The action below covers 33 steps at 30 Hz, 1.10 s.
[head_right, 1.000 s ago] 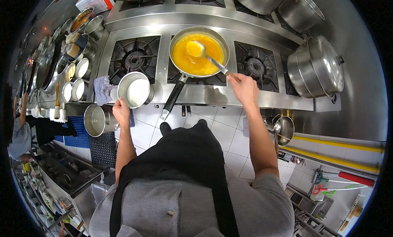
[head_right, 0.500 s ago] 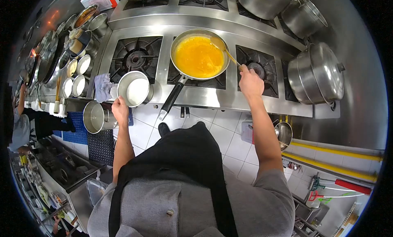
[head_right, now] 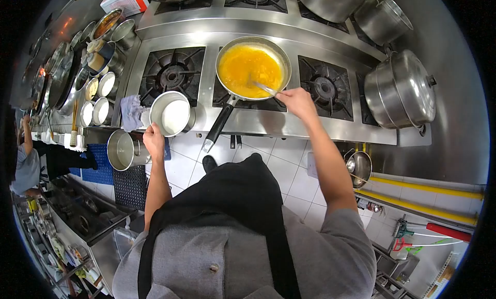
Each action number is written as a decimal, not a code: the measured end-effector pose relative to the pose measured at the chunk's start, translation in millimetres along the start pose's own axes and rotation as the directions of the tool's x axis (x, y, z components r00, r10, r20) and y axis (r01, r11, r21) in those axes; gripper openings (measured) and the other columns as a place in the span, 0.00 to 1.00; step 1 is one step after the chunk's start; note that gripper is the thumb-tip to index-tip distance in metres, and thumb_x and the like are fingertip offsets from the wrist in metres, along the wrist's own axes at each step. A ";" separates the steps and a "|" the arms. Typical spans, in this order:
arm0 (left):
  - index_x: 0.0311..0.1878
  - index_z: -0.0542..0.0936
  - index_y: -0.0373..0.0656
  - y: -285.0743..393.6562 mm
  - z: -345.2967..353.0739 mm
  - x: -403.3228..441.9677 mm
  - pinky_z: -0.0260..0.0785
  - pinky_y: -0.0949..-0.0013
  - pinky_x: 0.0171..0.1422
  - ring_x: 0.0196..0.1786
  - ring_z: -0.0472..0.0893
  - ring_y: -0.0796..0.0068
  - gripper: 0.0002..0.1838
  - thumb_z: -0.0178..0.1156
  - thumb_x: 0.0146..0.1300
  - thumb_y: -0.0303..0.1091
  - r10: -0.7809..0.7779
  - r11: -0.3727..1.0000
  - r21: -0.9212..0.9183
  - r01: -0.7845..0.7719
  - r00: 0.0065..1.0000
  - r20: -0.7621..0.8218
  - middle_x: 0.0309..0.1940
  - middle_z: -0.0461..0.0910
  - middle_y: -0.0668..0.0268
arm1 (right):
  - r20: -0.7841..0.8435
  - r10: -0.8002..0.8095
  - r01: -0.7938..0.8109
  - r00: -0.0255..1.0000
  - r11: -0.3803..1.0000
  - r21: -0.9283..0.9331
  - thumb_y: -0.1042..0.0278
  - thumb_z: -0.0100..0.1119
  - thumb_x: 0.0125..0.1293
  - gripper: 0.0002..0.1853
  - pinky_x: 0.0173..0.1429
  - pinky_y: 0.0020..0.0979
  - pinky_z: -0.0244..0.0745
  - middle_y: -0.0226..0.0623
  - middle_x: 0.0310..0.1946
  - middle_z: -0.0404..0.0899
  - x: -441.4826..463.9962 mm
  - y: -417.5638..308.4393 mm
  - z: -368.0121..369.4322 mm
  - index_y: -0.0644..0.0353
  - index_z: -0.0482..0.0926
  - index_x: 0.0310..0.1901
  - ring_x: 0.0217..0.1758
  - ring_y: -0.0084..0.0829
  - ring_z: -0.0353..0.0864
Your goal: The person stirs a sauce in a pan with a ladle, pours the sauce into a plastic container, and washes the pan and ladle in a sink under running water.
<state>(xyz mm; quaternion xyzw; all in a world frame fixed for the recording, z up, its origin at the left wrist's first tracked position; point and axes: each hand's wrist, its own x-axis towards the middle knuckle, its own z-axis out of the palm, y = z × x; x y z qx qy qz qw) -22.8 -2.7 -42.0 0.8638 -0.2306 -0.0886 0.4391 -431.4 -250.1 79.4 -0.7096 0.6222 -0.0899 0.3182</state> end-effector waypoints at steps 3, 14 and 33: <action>0.35 0.81 0.28 -5.4 0.4 3.7 0.69 0.51 0.37 0.23 0.73 0.58 0.24 0.54 0.74 0.44 0.004 1.000 0.013 -0.005 1.000 0.002 0.20 0.78 0.47 | 0.104 0.039 -0.035 0.994 0.999 -0.042 0.48 0.70 0.63 0.19 0.44 0.38 0.82 0.47 0.29 0.88 0.0 20.0 -35.9 0.50 0.90 0.50 0.31 0.40 0.88; 0.35 0.81 0.28 -9.0 2.4 4.3 0.69 0.52 0.37 0.23 0.74 0.58 0.23 0.55 0.73 0.44 0.020 0.998 -0.056 -0.021 1.000 -0.019 0.20 0.77 0.46 | 0.037 -0.022 0.022 0.999 1.000 -0.015 0.53 0.72 0.64 0.17 0.49 0.36 0.82 0.45 0.37 0.90 3.2 25.6 -17.7 0.51 0.90 0.51 0.39 0.37 0.90; 0.33 0.80 0.28 -3.1 1.9 0.9 0.68 0.51 0.36 0.22 0.71 0.54 0.23 0.56 0.73 0.44 0.026 0.998 -0.060 -0.026 1.000 -0.006 0.20 0.76 0.45 | -0.094 -0.061 0.047 0.994 0.989 -0.140 0.49 0.69 0.65 0.18 0.57 0.41 0.81 0.46 0.43 0.89 38.2 23.9 -28.0 0.44 0.89 0.53 0.47 0.47 0.89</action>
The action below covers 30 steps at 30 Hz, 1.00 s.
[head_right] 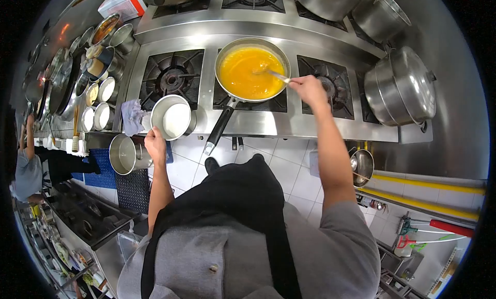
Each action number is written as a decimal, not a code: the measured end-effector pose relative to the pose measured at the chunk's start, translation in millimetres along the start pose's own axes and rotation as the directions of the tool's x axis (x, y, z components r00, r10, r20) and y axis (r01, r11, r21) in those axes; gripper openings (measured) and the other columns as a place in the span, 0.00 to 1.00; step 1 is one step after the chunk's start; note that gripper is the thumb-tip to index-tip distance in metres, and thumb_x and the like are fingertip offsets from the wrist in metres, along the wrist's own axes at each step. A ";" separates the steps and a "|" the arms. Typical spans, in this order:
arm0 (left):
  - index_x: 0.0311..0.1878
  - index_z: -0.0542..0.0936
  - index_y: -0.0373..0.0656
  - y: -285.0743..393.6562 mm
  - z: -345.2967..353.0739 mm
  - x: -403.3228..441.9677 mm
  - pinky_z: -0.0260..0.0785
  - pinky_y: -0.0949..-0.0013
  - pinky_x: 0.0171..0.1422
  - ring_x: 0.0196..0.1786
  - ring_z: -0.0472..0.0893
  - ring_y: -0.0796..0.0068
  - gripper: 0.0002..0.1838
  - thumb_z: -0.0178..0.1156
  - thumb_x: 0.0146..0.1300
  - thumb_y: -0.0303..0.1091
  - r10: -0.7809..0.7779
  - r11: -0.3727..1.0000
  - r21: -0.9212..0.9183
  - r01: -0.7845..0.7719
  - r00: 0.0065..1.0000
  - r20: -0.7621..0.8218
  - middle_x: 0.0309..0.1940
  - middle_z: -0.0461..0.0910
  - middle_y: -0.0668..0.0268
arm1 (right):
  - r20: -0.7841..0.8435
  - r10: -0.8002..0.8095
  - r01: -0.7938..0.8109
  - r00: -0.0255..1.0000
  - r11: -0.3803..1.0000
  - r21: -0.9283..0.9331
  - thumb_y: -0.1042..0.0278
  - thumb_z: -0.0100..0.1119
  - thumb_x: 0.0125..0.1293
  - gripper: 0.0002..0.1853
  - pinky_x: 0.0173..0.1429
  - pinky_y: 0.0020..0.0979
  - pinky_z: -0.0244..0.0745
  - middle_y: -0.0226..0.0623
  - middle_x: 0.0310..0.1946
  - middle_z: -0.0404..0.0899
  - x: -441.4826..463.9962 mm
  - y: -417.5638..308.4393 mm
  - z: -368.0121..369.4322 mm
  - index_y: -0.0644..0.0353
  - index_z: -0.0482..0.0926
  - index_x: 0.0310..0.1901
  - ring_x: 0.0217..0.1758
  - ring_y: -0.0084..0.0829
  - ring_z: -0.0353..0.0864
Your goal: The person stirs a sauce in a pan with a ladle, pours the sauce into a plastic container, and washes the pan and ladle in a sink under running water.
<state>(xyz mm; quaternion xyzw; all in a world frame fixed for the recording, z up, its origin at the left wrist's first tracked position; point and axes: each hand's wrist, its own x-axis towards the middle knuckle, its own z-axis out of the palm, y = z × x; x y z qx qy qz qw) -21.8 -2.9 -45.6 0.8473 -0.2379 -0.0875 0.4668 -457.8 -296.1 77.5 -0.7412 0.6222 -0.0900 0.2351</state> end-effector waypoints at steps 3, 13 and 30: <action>0.33 0.80 0.28 3.3 -1.6 0.9 0.68 0.51 0.36 0.22 0.72 0.56 0.23 0.56 0.73 0.44 0.020 0.998 0.054 -0.020 1.000 -0.017 0.20 0.77 0.46 | 0.024 -0.090 0.089 0.996 0.995 0.031 0.51 0.70 0.64 0.18 0.52 0.38 0.82 0.43 0.38 0.90 -18.6 3.2 22.8 0.44 0.89 0.53 0.39 0.41 0.90; 0.35 0.81 0.28 -4.2 -0.9 3.3 0.69 0.53 0.37 0.23 0.72 0.62 0.23 0.55 0.74 0.44 0.014 1.000 0.024 -0.015 1.000 0.027 0.19 0.77 0.49 | 0.029 -0.065 0.065 0.997 0.998 0.000 0.51 0.70 0.65 0.17 0.58 0.39 0.81 0.44 0.46 0.88 -0.3 3.5 5.3 0.47 0.90 0.51 0.50 0.49 0.88; 0.33 0.80 0.27 -1.7 -3.7 3.9 0.68 0.54 0.36 0.24 0.71 0.69 0.26 0.53 0.76 0.46 0.014 0.999 0.044 -0.016 0.999 0.030 0.18 0.76 0.53 | 0.254 -0.059 0.065 0.965 0.998 -0.016 0.52 0.71 0.64 0.17 0.56 0.38 0.81 0.50 0.43 0.89 -24.1 5.9 -20.2 0.46 0.90 0.52 0.46 0.46 0.90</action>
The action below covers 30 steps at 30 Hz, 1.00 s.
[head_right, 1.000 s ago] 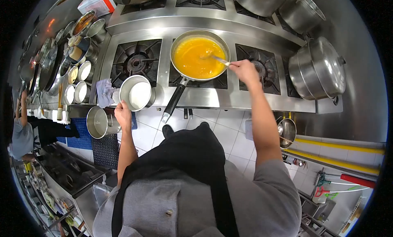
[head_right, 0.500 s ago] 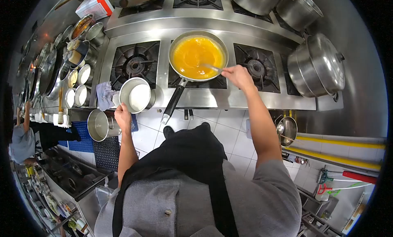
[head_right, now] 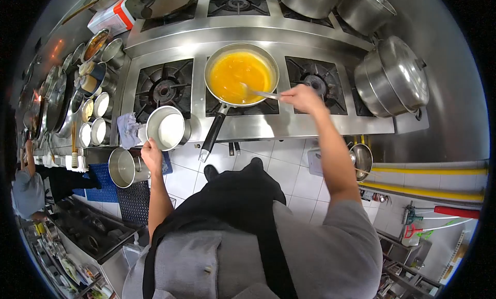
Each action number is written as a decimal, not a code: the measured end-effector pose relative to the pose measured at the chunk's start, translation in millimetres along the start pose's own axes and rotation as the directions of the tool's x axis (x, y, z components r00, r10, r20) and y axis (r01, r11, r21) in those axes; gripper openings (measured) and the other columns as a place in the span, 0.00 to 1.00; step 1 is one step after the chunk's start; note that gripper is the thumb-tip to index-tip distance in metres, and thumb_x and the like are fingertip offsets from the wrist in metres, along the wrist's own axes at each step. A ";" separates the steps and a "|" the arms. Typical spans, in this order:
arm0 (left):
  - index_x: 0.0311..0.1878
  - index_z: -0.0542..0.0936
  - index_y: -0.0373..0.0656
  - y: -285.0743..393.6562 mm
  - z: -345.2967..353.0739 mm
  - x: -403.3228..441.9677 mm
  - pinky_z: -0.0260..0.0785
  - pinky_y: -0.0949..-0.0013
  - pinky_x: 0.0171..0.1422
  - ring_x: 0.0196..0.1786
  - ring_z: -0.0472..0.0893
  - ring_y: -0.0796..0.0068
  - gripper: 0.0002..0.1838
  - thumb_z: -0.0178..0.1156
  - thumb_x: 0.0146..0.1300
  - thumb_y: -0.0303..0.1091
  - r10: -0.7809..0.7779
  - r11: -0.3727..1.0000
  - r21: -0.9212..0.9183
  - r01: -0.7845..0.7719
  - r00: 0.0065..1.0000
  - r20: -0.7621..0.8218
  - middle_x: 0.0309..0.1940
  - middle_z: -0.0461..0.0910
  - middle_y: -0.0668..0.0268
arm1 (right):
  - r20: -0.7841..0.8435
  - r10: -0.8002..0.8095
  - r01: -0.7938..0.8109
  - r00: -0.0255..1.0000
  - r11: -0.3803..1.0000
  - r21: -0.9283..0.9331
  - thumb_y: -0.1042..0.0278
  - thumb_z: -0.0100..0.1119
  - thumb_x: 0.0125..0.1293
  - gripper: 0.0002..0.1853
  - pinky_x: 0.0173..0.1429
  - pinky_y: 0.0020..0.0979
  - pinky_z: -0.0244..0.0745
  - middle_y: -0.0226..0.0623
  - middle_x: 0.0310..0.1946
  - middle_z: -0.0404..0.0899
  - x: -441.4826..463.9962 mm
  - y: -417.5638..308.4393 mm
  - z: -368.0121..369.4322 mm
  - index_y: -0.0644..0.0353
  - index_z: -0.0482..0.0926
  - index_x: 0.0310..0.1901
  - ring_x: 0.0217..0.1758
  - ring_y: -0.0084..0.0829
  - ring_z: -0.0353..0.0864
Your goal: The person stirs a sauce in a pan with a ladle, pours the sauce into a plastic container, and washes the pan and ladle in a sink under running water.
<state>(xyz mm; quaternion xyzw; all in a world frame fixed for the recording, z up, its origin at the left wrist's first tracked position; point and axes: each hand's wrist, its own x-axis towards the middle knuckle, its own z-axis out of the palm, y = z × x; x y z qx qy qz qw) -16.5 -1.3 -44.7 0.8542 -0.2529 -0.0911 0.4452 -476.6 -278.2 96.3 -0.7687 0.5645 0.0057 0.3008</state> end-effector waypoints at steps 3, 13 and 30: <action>0.33 0.80 0.28 2.7 -2.5 -1.3 0.68 0.53 0.37 0.24 0.71 0.69 0.26 0.53 0.76 0.46 0.013 0.998 0.059 -0.014 1.000 0.024 0.19 0.76 0.53 | -0.032 0.119 -0.119 0.992 0.993 -0.006 0.55 0.71 0.64 0.16 0.54 0.39 0.82 0.46 0.43 0.90 -4.4 0.1 -43.2 0.48 0.90 0.51 0.47 0.44 0.90; 0.31 0.79 0.27 12.5 -0.2 -5.2 0.68 0.52 0.36 0.22 0.70 0.65 0.24 0.54 0.75 0.43 0.017 0.999 0.048 -0.017 1.000 -0.010 0.19 0.77 0.49 | 0.038 0.028 -0.027 0.999 0.999 -0.024 0.50 0.70 0.64 0.17 0.61 0.40 0.80 0.44 0.47 0.89 -2.7 0.7 -17.2 0.42 0.89 0.54 0.52 0.46 0.88; 0.31 0.78 0.27 6.9 0.6 -1.8 0.68 0.51 0.36 0.22 0.69 0.63 0.24 0.54 0.74 0.42 -0.007 0.999 0.041 0.007 1.000 0.001 0.19 0.76 0.49 | -0.185 -0.074 0.063 0.980 0.996 -0.062 0.52 0.66 0.67 0.16 0.56 0.40 0.81 0.48 0.44 0.88 44.7 28.2 -9.6 0.47 0.89 0.53 0.49 0.49 0.88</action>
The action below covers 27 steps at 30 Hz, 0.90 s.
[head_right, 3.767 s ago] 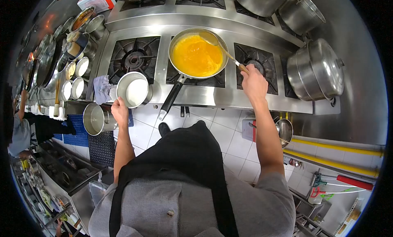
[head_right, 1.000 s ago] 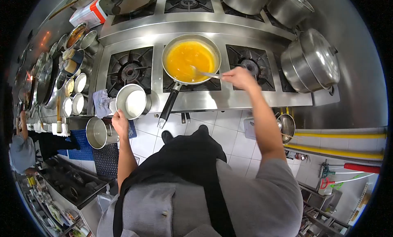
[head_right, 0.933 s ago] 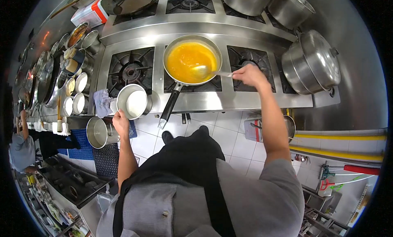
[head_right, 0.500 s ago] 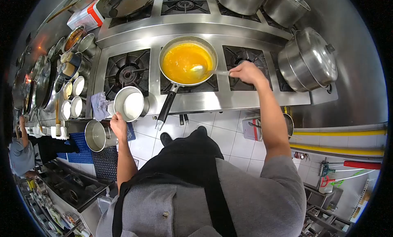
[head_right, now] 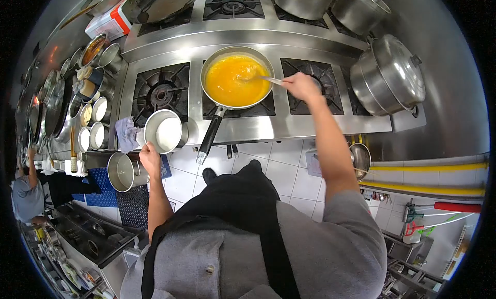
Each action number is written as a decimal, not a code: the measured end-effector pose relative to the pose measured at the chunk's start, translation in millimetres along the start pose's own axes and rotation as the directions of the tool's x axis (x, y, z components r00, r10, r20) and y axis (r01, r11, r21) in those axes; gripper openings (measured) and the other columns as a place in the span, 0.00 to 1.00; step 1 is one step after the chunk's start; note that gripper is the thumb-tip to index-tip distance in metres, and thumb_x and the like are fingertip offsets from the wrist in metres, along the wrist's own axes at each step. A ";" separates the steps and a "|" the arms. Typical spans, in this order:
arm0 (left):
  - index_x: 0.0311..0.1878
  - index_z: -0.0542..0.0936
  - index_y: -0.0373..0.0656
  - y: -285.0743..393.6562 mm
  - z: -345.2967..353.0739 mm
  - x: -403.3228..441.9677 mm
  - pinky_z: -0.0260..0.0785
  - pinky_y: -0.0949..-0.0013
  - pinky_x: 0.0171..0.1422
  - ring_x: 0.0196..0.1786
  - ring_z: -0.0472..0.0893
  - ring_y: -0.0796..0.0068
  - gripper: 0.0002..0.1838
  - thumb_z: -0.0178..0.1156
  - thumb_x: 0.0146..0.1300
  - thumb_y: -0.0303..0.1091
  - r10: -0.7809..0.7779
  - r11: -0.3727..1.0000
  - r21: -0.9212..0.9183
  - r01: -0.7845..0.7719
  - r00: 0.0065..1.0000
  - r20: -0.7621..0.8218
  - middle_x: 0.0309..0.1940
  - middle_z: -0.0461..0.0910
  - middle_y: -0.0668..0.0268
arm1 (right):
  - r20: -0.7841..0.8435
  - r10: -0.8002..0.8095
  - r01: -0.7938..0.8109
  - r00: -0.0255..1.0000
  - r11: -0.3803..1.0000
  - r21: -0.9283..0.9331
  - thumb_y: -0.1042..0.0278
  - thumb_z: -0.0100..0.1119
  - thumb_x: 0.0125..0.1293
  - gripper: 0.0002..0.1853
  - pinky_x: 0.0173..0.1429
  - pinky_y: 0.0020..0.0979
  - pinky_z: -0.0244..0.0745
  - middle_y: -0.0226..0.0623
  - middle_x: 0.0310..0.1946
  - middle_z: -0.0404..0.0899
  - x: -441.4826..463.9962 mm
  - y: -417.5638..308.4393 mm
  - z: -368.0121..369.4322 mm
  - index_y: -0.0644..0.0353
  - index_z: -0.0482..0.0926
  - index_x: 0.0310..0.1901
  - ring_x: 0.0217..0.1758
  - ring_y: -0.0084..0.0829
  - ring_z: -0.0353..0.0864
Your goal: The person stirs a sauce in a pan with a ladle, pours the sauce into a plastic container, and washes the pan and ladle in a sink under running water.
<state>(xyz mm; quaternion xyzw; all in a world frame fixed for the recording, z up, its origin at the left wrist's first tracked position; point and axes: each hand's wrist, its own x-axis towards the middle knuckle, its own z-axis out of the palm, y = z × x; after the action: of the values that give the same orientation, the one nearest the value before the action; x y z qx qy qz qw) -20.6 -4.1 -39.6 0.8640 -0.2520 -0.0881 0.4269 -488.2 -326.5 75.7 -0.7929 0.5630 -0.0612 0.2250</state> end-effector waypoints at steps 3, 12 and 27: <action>0.31 0.78 0.27 2.8 -0.9 -0.3 0.68 0.51 0.36 0.22 0.69 0.62 0.23 0.55 0.73 0.42 -0.006 1.000 -0.022 0.006 1.000 0.006 0.18 0.75 0.49 | 0.074 -0.024 0.014 0.997 0.990 0.141 0.51 0.66 0.68 0.18 0.61 0.41 0.79 0.52 0.46 0.87 -25.5 -43.3 31.6 0.49 0.88 0.54 0.50 0.52 0.88; 0.35 0.81 0.28 -0.2 2.7 2.5 0.69 0.51 0.38 0.23 0.72 0.58 0.23 0.55 0.73 0.43 0.010 1.000 -0.006 -0.011 1.000 -0.014 0.20 0.77 0.47 | 0.032 0.035 -0.034 0.999 0.999 -0.038 0.53 0.65 0.69 0.16 0.57 0.41 0.81 0.47 0.45 0.88 -15.8 -49.2 -9.2 0.46 0.88 0.54 0.50 0.50 0.88; 0.35 0.82 0.28 3.3 2.3 3.5 0.69 0.52 0.36 0.22 0.72 0.61 0.23 0.55 0.74 0.44 0.011 1.000 0.013 -0.011 1.000 0.006 0.19 0.77 0.49 | 0.122 -0.036 0.026 0.992 0.996 0.081 0.50 0.66 0.68 0.18 0.62 0.40 0.79 0.48 0.48 0.87 -36.9 -57.9 21.9 0.46 0.88 0.55 0.52 0.49 0.87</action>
<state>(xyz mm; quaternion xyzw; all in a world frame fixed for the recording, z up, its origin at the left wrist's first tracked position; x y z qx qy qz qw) -19.6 -9.2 -38.2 0.8651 -0.2585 -0.0866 0.4210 -443.7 -270.8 86.6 -0.7944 0.5326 -0.0376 0.2897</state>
